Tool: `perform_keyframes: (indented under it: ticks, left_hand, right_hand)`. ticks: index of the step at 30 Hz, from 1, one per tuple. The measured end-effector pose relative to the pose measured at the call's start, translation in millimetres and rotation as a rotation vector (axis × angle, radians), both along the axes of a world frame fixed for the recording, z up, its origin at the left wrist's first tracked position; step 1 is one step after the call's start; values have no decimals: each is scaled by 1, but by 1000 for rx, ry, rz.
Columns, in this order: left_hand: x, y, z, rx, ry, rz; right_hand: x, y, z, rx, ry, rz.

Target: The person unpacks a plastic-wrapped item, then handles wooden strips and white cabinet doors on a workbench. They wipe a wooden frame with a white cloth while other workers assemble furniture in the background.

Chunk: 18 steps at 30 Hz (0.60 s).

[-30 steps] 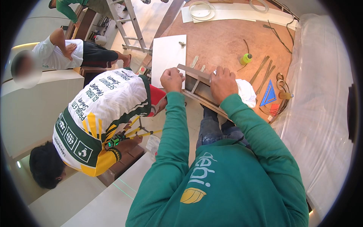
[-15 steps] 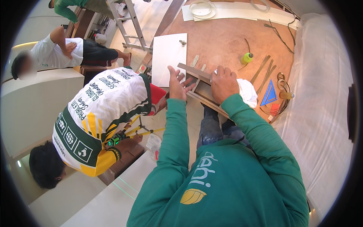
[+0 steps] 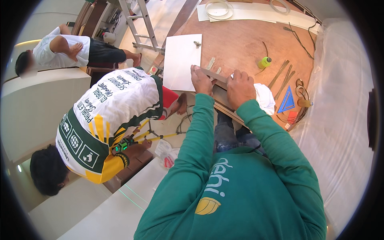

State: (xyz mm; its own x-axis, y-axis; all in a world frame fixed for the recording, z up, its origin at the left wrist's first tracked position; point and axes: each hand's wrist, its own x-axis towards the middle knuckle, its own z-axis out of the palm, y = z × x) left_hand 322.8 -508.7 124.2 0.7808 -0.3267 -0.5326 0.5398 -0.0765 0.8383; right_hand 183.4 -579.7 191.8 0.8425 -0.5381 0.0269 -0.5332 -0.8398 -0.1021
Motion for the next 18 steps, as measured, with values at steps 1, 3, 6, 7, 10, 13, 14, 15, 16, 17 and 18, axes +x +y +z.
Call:
perform_keyframes:
  ticks: [1,3,6,7,10,13,14,15,16,17,18]
  left_hand:
    - [-2,2,-3,-23,1,0]
    - [-4,6,-8,-70,1,1]
    - [-6,10,-5,-72,-6,-45]
    - [-6,11,-7,-78,-12,-54]
    - [-7,15,-7,-64,-12,-59]
    - [-6,8,18,18,49,2]
    - [-4,0,22,45,82,47]
    - [-2,-6,22,72,115,93]
    - [-2,-8,14,88,59,125]
    - [-1,-12,3,104,-4,154]
    - [-2,-15,-7,120,-66,183]
  right_hand:
    - [0,1,0,2,16,2]
    - [2,2,2,7,47,8]
    - [1,3,2,-49,51,23]
    - [1,2,1,-54,48,27]
    - [2,0,2,-62,42,36]
    - [1,0,2,-42,46,28]
    - [1,1,2,-31,45,28]
    - [1,2,2,-20,45,28]
    - [1,3,3,-21,54,32]
    - [2,3,5,-21,59,31]
    - [3,3,6,-22,63,31]
